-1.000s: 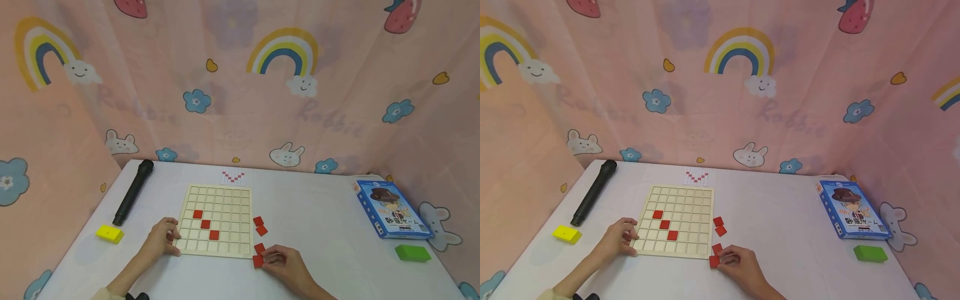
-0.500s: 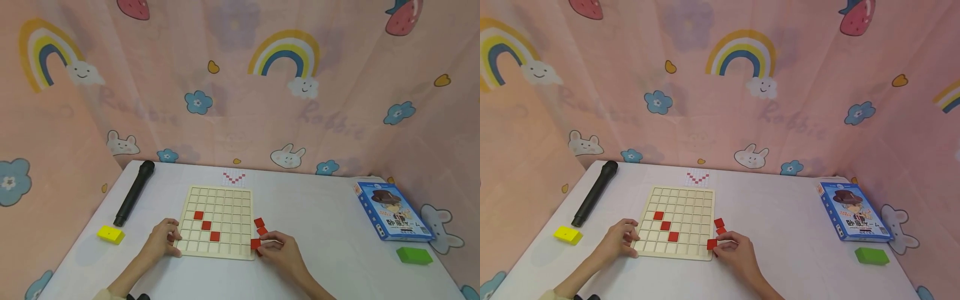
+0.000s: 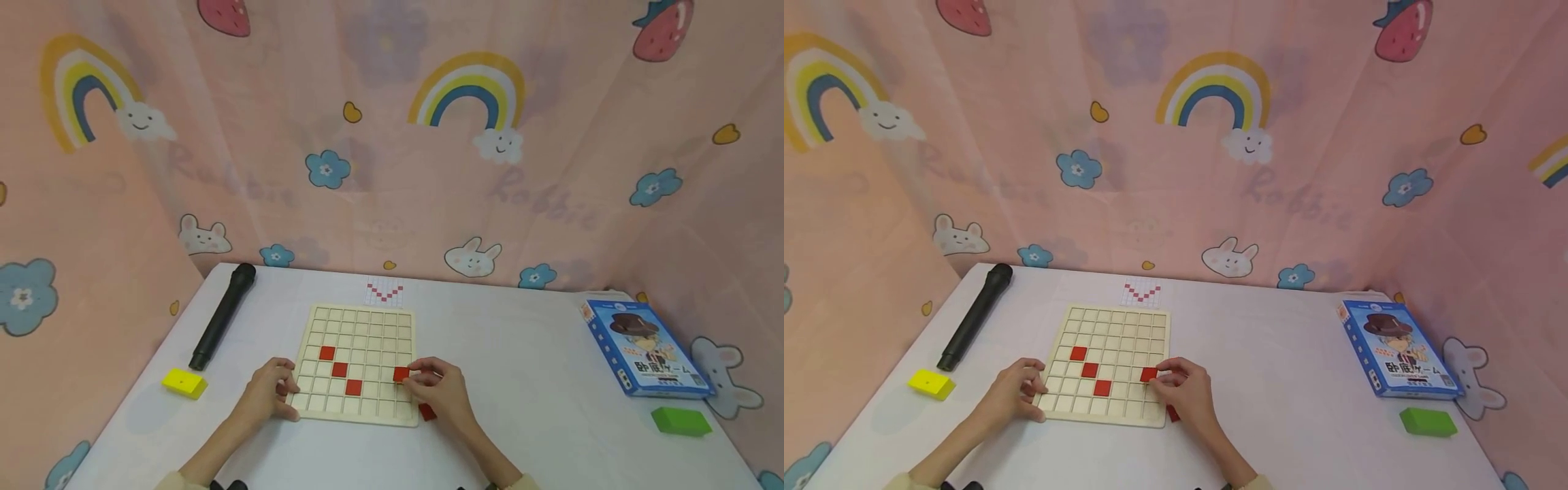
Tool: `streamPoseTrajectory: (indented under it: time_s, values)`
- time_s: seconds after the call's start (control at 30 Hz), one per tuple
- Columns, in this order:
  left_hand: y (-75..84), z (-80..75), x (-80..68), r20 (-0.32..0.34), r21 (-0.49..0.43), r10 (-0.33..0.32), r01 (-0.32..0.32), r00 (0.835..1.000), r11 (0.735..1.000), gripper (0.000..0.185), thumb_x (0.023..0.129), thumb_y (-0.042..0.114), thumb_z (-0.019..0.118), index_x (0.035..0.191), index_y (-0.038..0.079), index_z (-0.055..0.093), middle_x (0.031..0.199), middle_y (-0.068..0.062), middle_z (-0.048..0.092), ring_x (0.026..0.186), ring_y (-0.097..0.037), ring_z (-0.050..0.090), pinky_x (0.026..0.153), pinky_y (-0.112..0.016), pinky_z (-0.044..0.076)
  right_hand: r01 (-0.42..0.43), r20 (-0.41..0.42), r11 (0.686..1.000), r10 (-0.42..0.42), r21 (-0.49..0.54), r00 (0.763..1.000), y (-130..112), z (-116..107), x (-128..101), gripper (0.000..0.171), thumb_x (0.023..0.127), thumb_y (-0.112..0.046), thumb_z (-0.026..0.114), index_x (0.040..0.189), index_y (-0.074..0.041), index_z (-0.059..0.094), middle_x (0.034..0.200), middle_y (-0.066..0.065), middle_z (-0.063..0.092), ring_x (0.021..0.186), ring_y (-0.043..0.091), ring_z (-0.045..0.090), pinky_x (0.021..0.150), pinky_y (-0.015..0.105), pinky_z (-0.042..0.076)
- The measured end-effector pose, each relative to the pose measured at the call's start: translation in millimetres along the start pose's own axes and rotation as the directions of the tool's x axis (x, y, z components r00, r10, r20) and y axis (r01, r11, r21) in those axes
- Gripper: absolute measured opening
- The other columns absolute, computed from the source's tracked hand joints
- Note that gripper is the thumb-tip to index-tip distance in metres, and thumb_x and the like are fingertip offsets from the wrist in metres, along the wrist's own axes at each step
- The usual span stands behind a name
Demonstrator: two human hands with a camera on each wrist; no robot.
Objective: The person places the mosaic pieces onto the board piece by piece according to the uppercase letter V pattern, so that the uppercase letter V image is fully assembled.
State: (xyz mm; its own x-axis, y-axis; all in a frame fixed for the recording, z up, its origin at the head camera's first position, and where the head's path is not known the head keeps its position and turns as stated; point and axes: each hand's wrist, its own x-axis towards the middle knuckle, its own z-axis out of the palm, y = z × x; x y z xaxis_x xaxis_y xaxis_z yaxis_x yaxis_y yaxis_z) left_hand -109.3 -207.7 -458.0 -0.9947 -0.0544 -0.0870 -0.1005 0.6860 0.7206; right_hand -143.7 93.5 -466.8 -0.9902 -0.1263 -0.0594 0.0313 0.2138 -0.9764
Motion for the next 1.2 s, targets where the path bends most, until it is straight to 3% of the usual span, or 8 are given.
streamPoseTrajectory:
  time_s: [0.23, 0.33, 0.5, 0.83, 1.2]
  values:
    - [-0.4, 0.9, -0.3, -0.009, 0.01, 0.006, -0.005, 1.0, 1.0, 0.041, 0.042, -0.011, 0.088, 0.068, 0.004, 0.062, 0.115, -0.012, 0.058, 0.075, -0.016, 0.056, 0.065, -0.026, 0.051, 0.059, -0.006, 0.998, -0.059, 0.021, 0.998, -1.9, 23.1, 19.3, 0.024, 0.077, -0.005, 0.077, 0.098, 0.002, 0.066, 0.087, 0.012, 0.07, 0.077, 0.02, 0.069, 0.066, 0.019, 0.052]
    - [-0.7, 0.7, 0.0, -0.011, 0.006, 0.012, -0.012, 1.0, 1.0, 0.041, 0.041, -0.012, 0.088, 0.068, 0.004, 0.061, 0.115, -0.012, 0.058, 0.075, -0.016, 0.056, 0.065, -0.026, 0.052, 0.092, 0.013, 0.994, -0.093, 0.063, 0.996, -9.2, 35.2, 26.1, 0.022, 0.077, -0.001, 0.076, 0.096, 0.005, 0.066, 0.091, 0.018, 0.068, 0.079, 0.025, 0.07, 0.067, 0.02, 0.053]
    - [0.7, 0.0, -0.6, -0.021, 0.01, 0.031, -0.03, 0.999, 0.999, 0.042, 0.04, -0.011, 0.088, 0.069, 0.004, 0.061, 0.114, -0.012, 0.058, 0.075, -0.016, 0.056, 0.065, -0.027, 0.052, 0.138, 0.027, 0.989, -0.139, 0.05, 0.99, -10.5, 56.7, 40.7, 0.022, 0.077, -0.001, 0.076, 0.096, 0.006, 0.066, 0.093, 0.018, 0.067, 0.08, 0.025, 0.07, 0.066, 0.021, 0.054]
    - [1.4, -0.4, -1.1, -0.032, 0.025, 0.028, -0.027, 0.999, 0.999, 0.042, 0.042, -0.011, 0.088, 0.069, 0.004, 0.06, 0.115, -0.013, 0.058, 0.076, -0.017, 0.057, 0.065, -0.027, 0.052, 0.154, 0.02, 0.988, -0.153, -0.018, 0.988, -17.4, 93.0, 70.1, 0.018, 0.077, -0.002, 0.077, 0.091, 0.003, 0.068, 0.087, 0.012, 0.068, 0.076, 0.02, 0.07, 0.066, 0.025, 0.055]
    - [1.7, 0.3, -2.3, -0.026, -0.001, 0.036, -0.036, 0.999, 0.999, 0.042, 0.042, -0.011, 0.088, 0.069, 0.004, 0.059, 0.115, -0.013, 0.057, 0.076, -0.017, 0.057, 0.065, -0.027, 0.053, 0.155, 0.068, 0.988, -0.156, 0.012, 0.985, -11.5, 114.4, 83.1, 0.018, 0.078, -0.003, 0.076, 0.093, 0.001, 0.068, 0.088, 0.011, 0.071, 0.08, 0.019, 0.07, 0.068, 0.025, 0.054]
